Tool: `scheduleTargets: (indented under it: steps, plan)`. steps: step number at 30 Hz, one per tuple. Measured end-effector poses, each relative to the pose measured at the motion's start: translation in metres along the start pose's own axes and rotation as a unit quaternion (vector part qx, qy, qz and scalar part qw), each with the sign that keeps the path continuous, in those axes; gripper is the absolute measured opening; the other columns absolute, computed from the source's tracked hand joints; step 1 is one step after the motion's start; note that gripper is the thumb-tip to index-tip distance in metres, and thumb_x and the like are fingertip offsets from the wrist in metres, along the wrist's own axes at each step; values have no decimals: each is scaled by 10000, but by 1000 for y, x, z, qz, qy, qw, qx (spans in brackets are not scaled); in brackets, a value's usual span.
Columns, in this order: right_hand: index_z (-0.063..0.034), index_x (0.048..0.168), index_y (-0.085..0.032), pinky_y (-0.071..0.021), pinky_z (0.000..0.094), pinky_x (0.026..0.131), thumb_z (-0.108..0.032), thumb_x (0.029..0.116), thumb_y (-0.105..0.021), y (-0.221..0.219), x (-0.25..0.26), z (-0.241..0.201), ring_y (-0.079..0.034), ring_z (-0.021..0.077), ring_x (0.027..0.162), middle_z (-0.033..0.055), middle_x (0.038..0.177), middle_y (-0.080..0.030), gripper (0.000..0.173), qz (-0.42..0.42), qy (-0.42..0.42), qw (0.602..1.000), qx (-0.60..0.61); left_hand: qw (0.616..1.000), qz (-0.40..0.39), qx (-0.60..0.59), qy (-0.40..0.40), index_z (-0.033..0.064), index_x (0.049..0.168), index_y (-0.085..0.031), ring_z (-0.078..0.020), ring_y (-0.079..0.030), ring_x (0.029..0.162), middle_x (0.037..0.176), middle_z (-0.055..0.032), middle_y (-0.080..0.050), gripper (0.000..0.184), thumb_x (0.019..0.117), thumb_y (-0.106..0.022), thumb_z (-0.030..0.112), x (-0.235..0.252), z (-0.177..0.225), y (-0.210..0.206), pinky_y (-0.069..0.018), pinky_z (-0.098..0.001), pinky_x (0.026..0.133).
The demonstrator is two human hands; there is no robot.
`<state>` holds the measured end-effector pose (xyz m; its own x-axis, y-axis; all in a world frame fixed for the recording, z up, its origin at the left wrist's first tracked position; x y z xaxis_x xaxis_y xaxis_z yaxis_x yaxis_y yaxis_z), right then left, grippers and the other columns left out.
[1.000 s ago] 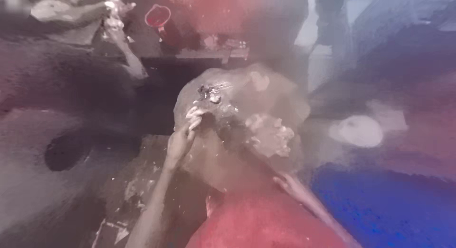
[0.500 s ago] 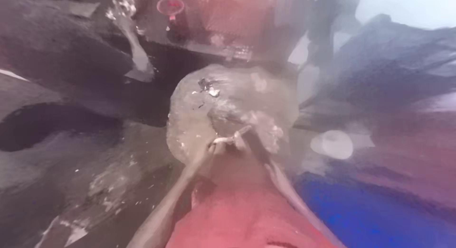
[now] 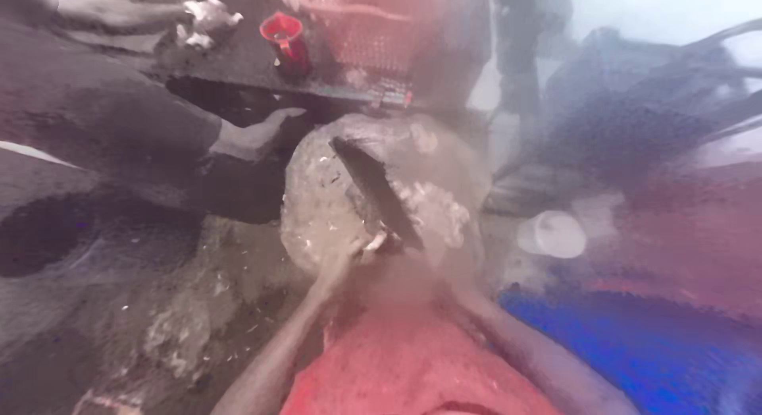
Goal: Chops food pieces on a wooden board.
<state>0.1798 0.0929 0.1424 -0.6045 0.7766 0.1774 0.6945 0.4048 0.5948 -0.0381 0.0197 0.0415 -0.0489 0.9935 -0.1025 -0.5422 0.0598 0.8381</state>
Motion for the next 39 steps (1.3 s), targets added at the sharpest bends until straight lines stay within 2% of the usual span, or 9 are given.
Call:
scheduleTargets:
  steps: [4, 10, 13, 17, 20, 25, 28, 32, 39]
  plan:
    - [-94, 1540, -399, -533, 571, 968, -391, 1083, -443, -48, -29, 84, -680, 371, 1118, 216, 1275, -658, 547, -274, -206, 929, -137, 1000, -5, -8, 14, 150, 1269, -707, -293, -693, 1083, 1204, -113, -714, 298, 1029, -532, 145, -14, -10, -4, -548, -519, 947]
    - [-84, 1453, -515, -518, 575, 993, -436, 1087, -397, -57, -69, 108, -669, 352, 1151, 189, 1254, -678, 522, -301, -267, 902, -155, 968, 49, -160, 186, 9, 1209, -689, -278, -688, 1043, 1106, -181, -712, 278, 1051, -522, 167, -53, -34, 23, -535, -485, 965]
    - [-47, 1494, -477, -477, 510, 1082, -380, 1096, -425, -50, -65, 121, -628, 319, 1236, 206, 1346, -629, 522, -256, -289, 919, -76, 969, 86, -189, 135, 33, 1257, -689, -232, -675, 1137, 1216, -148, -705, 281, 1031, -548, 122, -58, -30, 33, -526, -437, 1029]
    - [35, 1450, -485, -481, 482, 1072, -287, 1099, -449, -35, -50, 131, -637, 330, 1204, 251, 1305, -633, 478, -146, -313, 938, -40, 990, -103, -59, 69, 203, 1311, -700, -264, -682, 1140, 1239, -68, -717, 325, 1042, -565, 327, -44, -21, 14, -517, -546, 1005]
    - [11, 1529, -402, -510, 468, 1049, -290, 1095, -448, -18, -33, 112, -665, 299, 1166, 234, 1303, -644, 530, -77, -255, 963, -42, 967, -215, -38, 131, 171, 1296, -676, -335, -668, 1136, 1210, -126, -707, 391, 1038, -550, 436, -33, -44, -29, -493, -614, 989]
    - [36, 1364, -569, -593, 412, 841, -379, 1060, -465, 6, -23, 30, -705, 193, 885, 148, 1035, -720, 525, -40, -139, 990, 1, 950, -129, -180, 219, 144, 1324, -660, -276, -689, 1053, 1158, -141, -710, 341, 1063, -548, 333, -43, -71, -46, -524, -510, 985]
    - [-46, 1259, -676, -596, 486, 810, -282, 1024, -528, -5, -26, 38, -733, 276, 880, 148, 978, -744, 365, -115, -87, 985, -94, 938, -61, -218, 262, 91, 1312, -659, -269, -677, 1040, 1137, -159, -702, 329, 1063, -553, 279, -42, -75, -40, -522, -485, 977]
    - [-123, 1446, -514, -522, 634, 906, -456, 1095, -380, -26, -29, 107, -693, 435, 1048, 224, 1143, -705, 502, -356, -194, 882, -241, 932, -32, -224, 284, 60, 1309, -647, -260, -678, 1066, 1158, -162, -700, 342, 1066, -551, 281, -42, -78, -35, -518, -462, 993]
    - [-33, 1237, -667, -598, 514, 756, -340, 1051, -508, -11, -22, 20, -737, 300, 830, 153, 939, -740, 393, -164, -26, 981, -104, 910, 27, -301, 285, 32, 1311, -602, -193, -676, 1015, 1146, -141, -685, 365, 1026, -630, 258, -57, -74, -36, -553, -400, 935]
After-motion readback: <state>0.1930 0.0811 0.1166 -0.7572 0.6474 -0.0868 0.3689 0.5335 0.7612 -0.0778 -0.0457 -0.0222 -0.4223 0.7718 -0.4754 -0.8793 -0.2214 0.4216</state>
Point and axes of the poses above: each hand's wrist, its own x-axis towards the middle knuckle, its own y-axis out of the back of the hand, z = x × y, the point moved 3 cm from there along x, towards the middle knuckle
